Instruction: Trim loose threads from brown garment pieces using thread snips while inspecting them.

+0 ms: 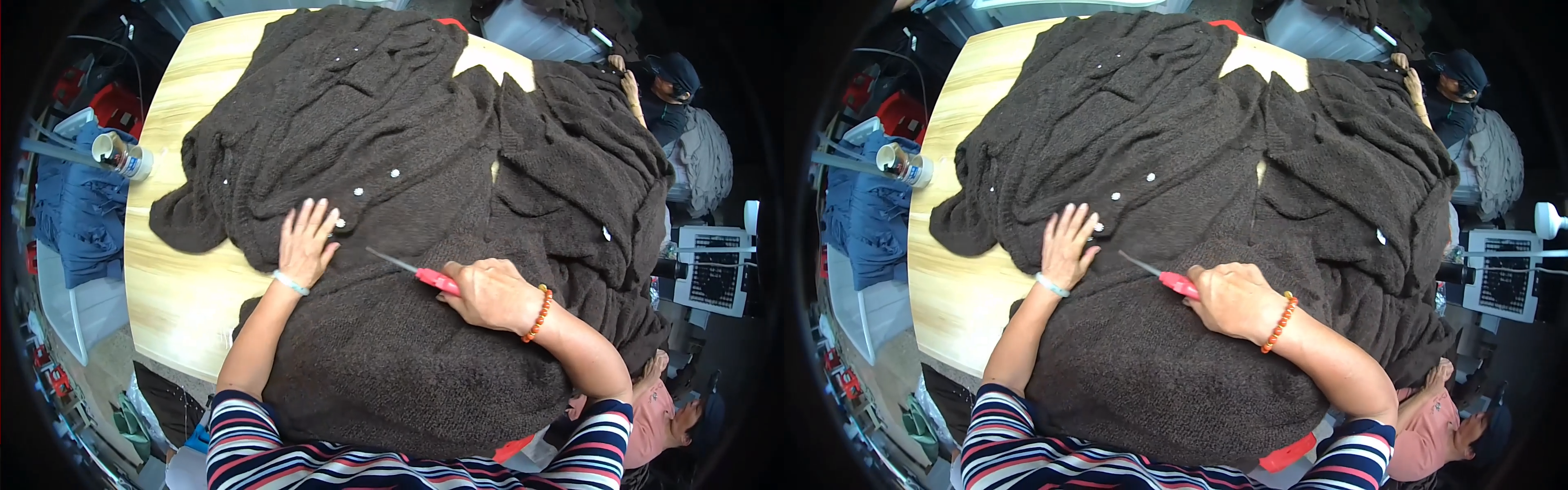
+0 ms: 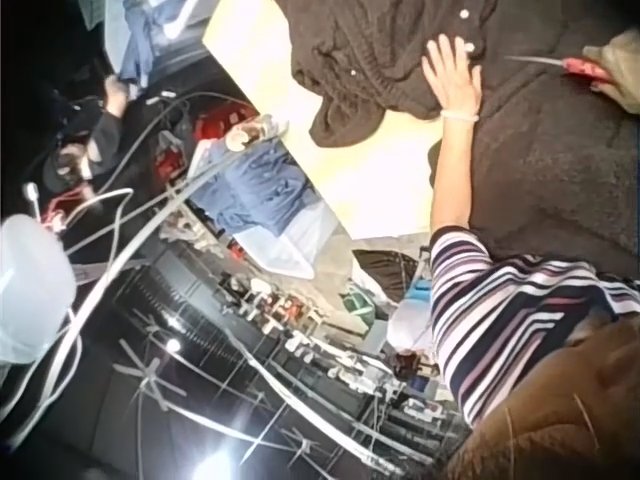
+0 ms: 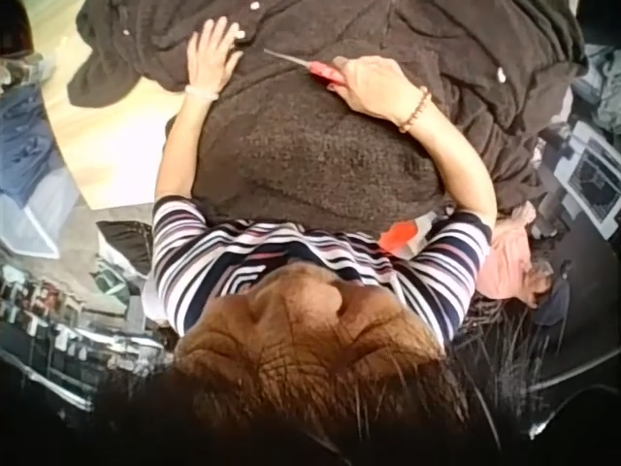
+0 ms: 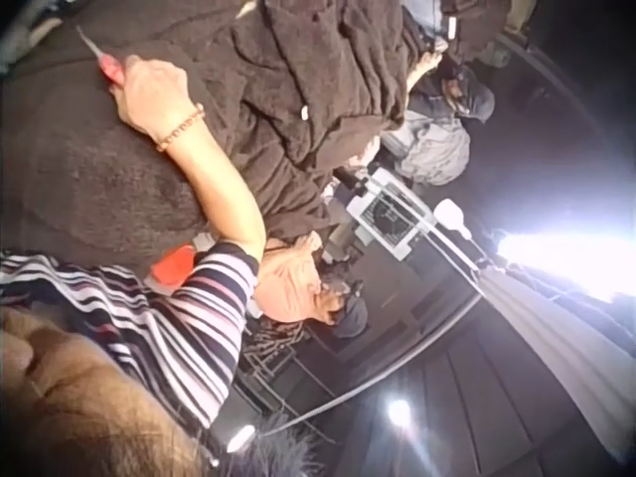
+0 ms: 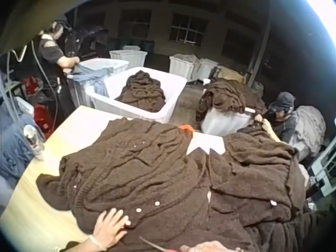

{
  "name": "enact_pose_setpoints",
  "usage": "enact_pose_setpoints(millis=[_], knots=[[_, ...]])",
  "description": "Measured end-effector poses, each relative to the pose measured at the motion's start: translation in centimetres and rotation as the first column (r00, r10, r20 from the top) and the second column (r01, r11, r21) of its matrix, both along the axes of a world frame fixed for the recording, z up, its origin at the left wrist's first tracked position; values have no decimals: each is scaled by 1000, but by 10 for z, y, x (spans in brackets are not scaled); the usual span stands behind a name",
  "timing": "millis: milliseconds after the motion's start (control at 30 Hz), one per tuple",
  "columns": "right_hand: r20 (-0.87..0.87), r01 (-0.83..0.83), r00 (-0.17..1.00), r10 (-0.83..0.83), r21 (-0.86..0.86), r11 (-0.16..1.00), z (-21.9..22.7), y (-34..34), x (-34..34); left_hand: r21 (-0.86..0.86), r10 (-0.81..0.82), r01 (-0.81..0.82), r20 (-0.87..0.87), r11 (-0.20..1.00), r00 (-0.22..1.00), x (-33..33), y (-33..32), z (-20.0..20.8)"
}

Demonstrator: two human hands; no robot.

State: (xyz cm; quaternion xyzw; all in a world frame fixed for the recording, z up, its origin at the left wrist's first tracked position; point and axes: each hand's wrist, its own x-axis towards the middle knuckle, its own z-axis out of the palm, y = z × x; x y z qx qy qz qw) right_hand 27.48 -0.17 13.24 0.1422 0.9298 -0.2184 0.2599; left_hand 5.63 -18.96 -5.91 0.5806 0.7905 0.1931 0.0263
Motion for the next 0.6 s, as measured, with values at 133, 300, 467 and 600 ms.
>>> enact_pose_setpoints(millis=[133,300,467,600], knots=[[-121,-12,992,20,69,998,-7,-6,-2,36,-21,18,68,999,997,11,7,-19],[-48,-71,996,74,60,996,5,-26,-23,116,-8,-9,145,993,989,0,3,-36],[-68,-149,986,155,92,985,-17,-26,-16,174,-42,-6,273,985,961,2,0,-22],[-32,-156,987,156,3,988,-13,-42,-22,169,-49,-1,289,986,956,-3,-4,-28]])
